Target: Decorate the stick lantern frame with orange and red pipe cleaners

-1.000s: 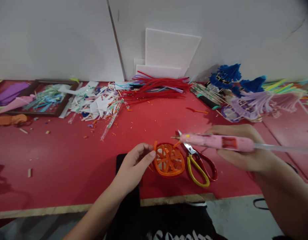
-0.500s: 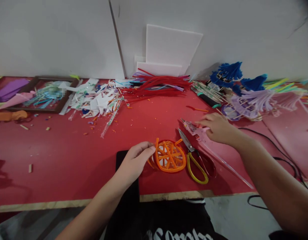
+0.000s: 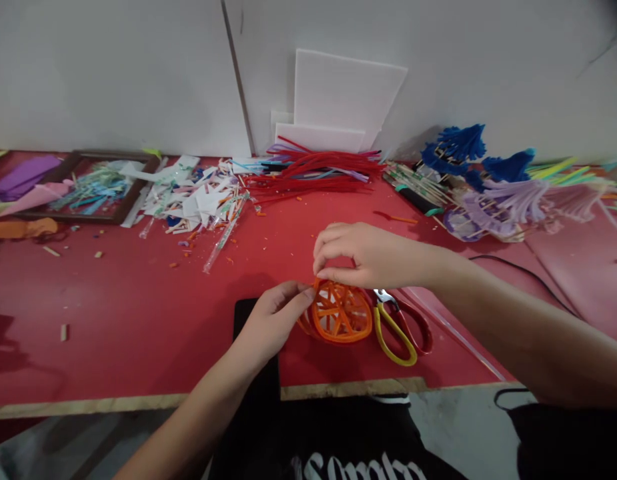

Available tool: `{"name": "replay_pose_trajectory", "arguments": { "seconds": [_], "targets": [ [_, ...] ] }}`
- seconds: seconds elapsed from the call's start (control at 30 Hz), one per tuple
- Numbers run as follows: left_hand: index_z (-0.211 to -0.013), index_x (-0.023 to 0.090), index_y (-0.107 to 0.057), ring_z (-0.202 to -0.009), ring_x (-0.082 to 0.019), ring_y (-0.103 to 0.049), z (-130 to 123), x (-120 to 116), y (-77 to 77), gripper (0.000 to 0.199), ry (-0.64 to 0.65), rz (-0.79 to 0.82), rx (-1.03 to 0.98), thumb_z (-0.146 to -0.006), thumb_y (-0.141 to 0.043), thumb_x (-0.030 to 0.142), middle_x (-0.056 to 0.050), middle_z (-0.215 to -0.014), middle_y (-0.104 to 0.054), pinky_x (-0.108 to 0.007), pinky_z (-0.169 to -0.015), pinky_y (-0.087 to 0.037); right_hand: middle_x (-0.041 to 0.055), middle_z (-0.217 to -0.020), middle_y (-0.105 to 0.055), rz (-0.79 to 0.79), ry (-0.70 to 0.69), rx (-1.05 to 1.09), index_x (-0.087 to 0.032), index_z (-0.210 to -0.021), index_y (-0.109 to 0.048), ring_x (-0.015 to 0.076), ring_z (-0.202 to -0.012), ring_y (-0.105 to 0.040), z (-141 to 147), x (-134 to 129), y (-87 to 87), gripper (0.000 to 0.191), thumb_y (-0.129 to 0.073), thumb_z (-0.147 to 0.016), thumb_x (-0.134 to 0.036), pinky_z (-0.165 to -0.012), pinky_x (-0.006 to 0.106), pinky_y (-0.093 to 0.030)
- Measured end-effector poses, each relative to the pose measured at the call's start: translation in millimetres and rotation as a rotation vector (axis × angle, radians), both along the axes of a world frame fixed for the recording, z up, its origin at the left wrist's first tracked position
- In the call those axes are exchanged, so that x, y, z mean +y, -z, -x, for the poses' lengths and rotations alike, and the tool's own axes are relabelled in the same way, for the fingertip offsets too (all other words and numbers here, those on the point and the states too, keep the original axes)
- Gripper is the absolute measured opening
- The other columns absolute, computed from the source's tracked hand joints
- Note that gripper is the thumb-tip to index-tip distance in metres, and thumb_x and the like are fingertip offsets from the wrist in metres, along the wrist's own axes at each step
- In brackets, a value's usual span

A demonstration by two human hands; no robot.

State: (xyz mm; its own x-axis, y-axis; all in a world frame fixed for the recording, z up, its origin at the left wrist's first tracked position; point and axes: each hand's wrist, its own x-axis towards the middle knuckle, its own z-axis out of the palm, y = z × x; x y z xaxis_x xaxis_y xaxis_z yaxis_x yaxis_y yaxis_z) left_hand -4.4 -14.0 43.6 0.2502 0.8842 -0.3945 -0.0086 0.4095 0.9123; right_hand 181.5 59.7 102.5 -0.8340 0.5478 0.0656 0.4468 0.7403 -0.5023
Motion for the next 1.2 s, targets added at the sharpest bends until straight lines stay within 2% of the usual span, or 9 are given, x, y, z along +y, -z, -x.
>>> {"name": "replay_pose_trajectory", "arguments": {
  "seconds": [0.13, 0.3, 0.5, 0.63, 0.8, 0.87, 1.0, 1.1, 1.2],
  "targets": [
    [-0.079, 0.015, -0.069, -0.066, -0.012, -0.055, -1, 0, -1.4, 0.027, 0.013, 0.037, -0.016, -0.076, -0.066, 0.042, -0.002, -0.072, -0.065, -0.024, -0.065, -0.044, 0.0019, -0.084, -0.067, 0.070, 0.040, 0.012, -0.017, -0.080, -0.068, 0.0142, -0.082, -0.059, -2, 0, -5.0, 0.005, -0.063, -0.081, -0.016, -0.076, 0.028, -0.044],
    [-0.074, 0.016, -0.065, -0.060, -0.011, -0.052, -3, -2, -5.1, 0.023, 0.017, -0.016, 0.062, -0.076, -0.063, 0.039, 0.000, -0.066, -0.061, -0.022, -0.059, -0.042, 0.0005, -0.077, -0.065, 0.073, 0.118, 0.004, -0.017, -0.071, -0.065, 0.0143, -0.077, -0.057, 0, -11, -8.5, 0.005, -0.066, -0.076, -0.015, -0.072, 0.028, -0.042],
    [-0.070, 0.016, -0.062, -0.059, -0.012, -0.053, -5, -5, -3.5, 0.021, -0.013, -0.105, 0.148, -0.077, -0.062, 0.037, 0.000, -0.063, -0.060, -0.022, -0.055, -0.042, -0.0003, -0.069, -0.057, -0.050, 0.246, 0.038, -0.017, -0.064, -0.058, 0.0137, -0.070, -0.050, 4, -33, -6.0, 0.014, -0.062, -0.075, -0.009, -0.063, 0.027, -0.039],
    [-0.072, 0.016, -0.063, -0.064, -0.014, -0.057, -6, -9, -0.4, 0.022, -0.063, -0.132, 0.130, -0.079, -0.063, 0.038, -0.001, -0.068, -0.063, -0.023, -0.059, -0.045, 0.0018, -0.069, -0.056, -0.200, 0.303, 0.067, -0.017, -0.064, -0.056, 0.0157, -0.071, -0.048, 7, -42, 1.8, 0.016, -0.059, -0.078, -0.009, -0.066, 0.030, -0.041],
    [-0.086, 0.017, -0.069, -0.083, -0.018, -0.066, -8, -16, 0.4, 0.022, -0.073, -0.074, 0.031, -0.080, -0.065, 0.037, -0.005, -0.083, -0.073, -0.028, -0.076, -0.050, 0.0076, -0.077, -0.059, -0.408, 0.235, 0.064, -0.016, -0.068, -0.060, 0.0197, -0.077, -0.048, 5, -46, 10.5, 0.023, -0.051, -0.089, -0.016, -0.073, 0.036, -0.042],
    [-0.087, 0.016, -0.071, -0.084, -0.020, -0.068, -8, -18, 1.9, 0.023, -0.057, -0.040, 0.025, -0.078, -0.067, 0.036, -0.006, -0.085, -0.074, -0.030, -0.079, -0.051, 0.0088, -0.079, -0.060, -0.459, 0.185, 0.038, -0.016, -0.069, -0.061, 0.0207, -0.079, -0.049, 4, -46, 13.0, 0.024, -0.050, -0.091, -0.016, -0.073, 0.036, -0.043],
    [-0.082, 0.016, -0.069, -0.072, -0.018, -0.064, -6, -17, 6.5, 0.024, -0.053, -0.085, 0.131, -0.074, -0.072, 0.038, -0.006, -0.081, -0.072, -0.030, -0.070, -0.048, 0.0083, -0.080, -0.062, -0.512, 0.153, 0.049, -0.018, -0.071, -0.062, 0.0207, -0.080, -0.050, 1, -50, 19.4, 0.025, -0.048, -0.092, -0.015, -0.074, 0.037, -0.043],
    [-0.099, 0.018, -0.063, -0.060, -0.011, -0.053, -3, -13, 7.2, 0.034, -0.031, -0.181, 0.194, -0.072, -0.074, 0.036, -0.002, -0.084, -0.067, -0.025, -0.059, -0.042, 0.0061, -0.079, -0.063, -0.503, 0.205, 0.121, -0.019, -0.075, -0.063, 0.0190, -0.078, -0.051, -1, -54, 24.4, 0.022, -0.048, -0.092, -0.015, -0.076, 0.036, -0.044],
    [-0.109, 0.021, -0.059, -0.058, -0.010, -0.046, 0, -7, 6.4, 0.039, 0.094, -0.226, 0.187, -0.075, -0.072, 0.035, 0.000, -0.084, -0.060, -0.024, -0.057, -0.038, 0.0050, -0.080, -0.064, -0.485, 0.196, 0.146, -0.019, -0.081, -0.063, 0.0185, -0.080, -0.053, -2, -56, 26.5, 0.018, -0.049, -0.092, -0.015, -0.077, 0.036, -0.045]
  ]
}}
